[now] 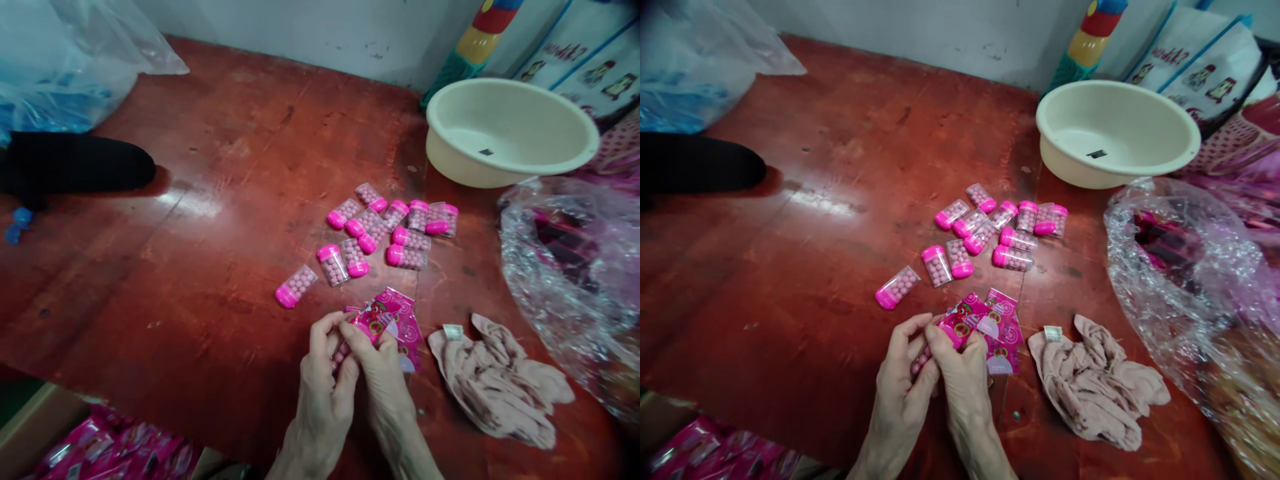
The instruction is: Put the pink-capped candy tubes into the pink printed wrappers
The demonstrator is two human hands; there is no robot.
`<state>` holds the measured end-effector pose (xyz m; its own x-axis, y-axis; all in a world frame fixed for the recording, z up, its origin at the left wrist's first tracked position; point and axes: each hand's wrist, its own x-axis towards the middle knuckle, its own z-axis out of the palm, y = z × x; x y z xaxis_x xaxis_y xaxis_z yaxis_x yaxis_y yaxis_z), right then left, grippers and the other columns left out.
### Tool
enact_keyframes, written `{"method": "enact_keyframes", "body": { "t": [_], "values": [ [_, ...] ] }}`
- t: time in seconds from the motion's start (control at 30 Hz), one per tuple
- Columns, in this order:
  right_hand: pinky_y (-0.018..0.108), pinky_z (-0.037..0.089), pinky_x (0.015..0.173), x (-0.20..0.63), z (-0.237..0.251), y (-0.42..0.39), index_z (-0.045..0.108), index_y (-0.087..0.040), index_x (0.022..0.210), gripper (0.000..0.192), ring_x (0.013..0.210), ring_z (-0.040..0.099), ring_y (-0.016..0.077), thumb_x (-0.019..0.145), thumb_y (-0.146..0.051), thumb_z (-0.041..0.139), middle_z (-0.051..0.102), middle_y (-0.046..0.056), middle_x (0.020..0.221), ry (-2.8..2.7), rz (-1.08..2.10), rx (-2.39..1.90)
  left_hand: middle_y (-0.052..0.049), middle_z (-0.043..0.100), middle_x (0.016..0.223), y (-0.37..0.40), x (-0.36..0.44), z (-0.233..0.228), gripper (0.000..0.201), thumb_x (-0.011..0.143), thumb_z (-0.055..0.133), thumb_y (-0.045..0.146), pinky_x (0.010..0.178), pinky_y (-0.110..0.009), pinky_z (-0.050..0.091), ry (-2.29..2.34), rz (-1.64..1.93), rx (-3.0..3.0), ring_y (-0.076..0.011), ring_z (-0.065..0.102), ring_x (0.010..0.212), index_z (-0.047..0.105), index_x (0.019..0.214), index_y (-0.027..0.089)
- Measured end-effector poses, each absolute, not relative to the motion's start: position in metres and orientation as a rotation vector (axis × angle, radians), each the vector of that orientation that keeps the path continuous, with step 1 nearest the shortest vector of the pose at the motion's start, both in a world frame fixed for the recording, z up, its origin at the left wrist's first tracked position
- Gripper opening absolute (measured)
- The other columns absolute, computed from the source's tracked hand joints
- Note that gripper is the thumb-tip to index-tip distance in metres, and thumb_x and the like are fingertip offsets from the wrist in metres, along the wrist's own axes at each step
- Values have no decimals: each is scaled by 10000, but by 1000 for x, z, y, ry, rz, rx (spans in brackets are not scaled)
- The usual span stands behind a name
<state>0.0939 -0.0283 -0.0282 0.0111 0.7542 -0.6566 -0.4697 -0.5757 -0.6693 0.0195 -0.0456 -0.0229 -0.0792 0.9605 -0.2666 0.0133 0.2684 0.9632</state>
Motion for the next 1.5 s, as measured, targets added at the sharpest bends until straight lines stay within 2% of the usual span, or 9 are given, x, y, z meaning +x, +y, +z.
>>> {"method": "enact_keyframes", "body": {
  "t": [0.07,0.13,0.27,0.57,0.7,0.83,0.93,1.07,1.5],
  "values": [
    [238,490,540,92,-29,-32,650,-158,734,185,542,604,131,678,-314,730,653,2,614,-332,1714,-1329,-54,643,1069,-41,16,-26,386,820,540,164,799,-262,458,1375,1071,908,-169,614,914,441,1188,226],
    [282,513,718,91,-32,-38,653,-178,924,307,763,649,172,658,-297,751,696,31,845,-372,1694,-1272,-52,639,1061,-35,12,-28,362,837,531,196,791,-265,460,1304,1115,762,-170,612,916,453,1189,229],
    [358,439,933,90,-35,-47,574,-209,1148,442,1080,561,223,742,-352,675,629,64,1142,-531,1524,-1402,-47,668,911,-25,12,-24,278,838,546,247,765,-259,463,1156,1175,530,-168,624,856,544,1110,188],
    [275,487,851,102,-14,-55,612,-219,1086,304,1002,604,189,835,-382,559,669,42,1057,-656,1315,-1388,-38,681,946,-39,20,-1,257,831,559,283,773,-264,484,1254,1116,841,-172,622,835,645,1066,228],
    [272,483,829,121,-7,-63,634,-224,1060,310,1039,572,205,818,-410,581,655,39,1081,-691,1346,-1370,-28,681,788,-35,7,10,195,788,611,275,669,-253,499,1316,1046,1164,-170,615,710,719,935,209],
    [247,483,747,133,4,-66,655,-228,995,250,839,608,158,850,-398,542,669,11,909,-810,1460,-1221,4,606,585,-26,-3,22,124,756,642,241,529,-215,456,1249,983,1335,-129,548,549,746,814,205],
    [211,477,610,134,12,-67,651,-219,940,232,629,574,107,864,-394,519,634,-20,749,-770,1550,-1102,15,569,549,-22,-6,29,135,772,615,216,426,-201,393,1202,935,1437,-96,468,432,739,825,206],
    [180,426,523,135,16,-69,622,-177,856,238,530,498,78,888,-373,491,548,-40,615,-769,1589,-1011,-17,614,605,-19,-9,34,169,783,588,174,486,-222,423,1145,921,1780,-121,533,480,734,863,199],
    [152,399,471,138,8,-63,597,-131,790,267,488,459,48,900,-346,485,556,-1,662,-744,1724,-888,34,485,522,0,-14,35,182,767,529,45,472,-181,339,864,886,2122,-70,436,467,590,619,132]
  ]
}}
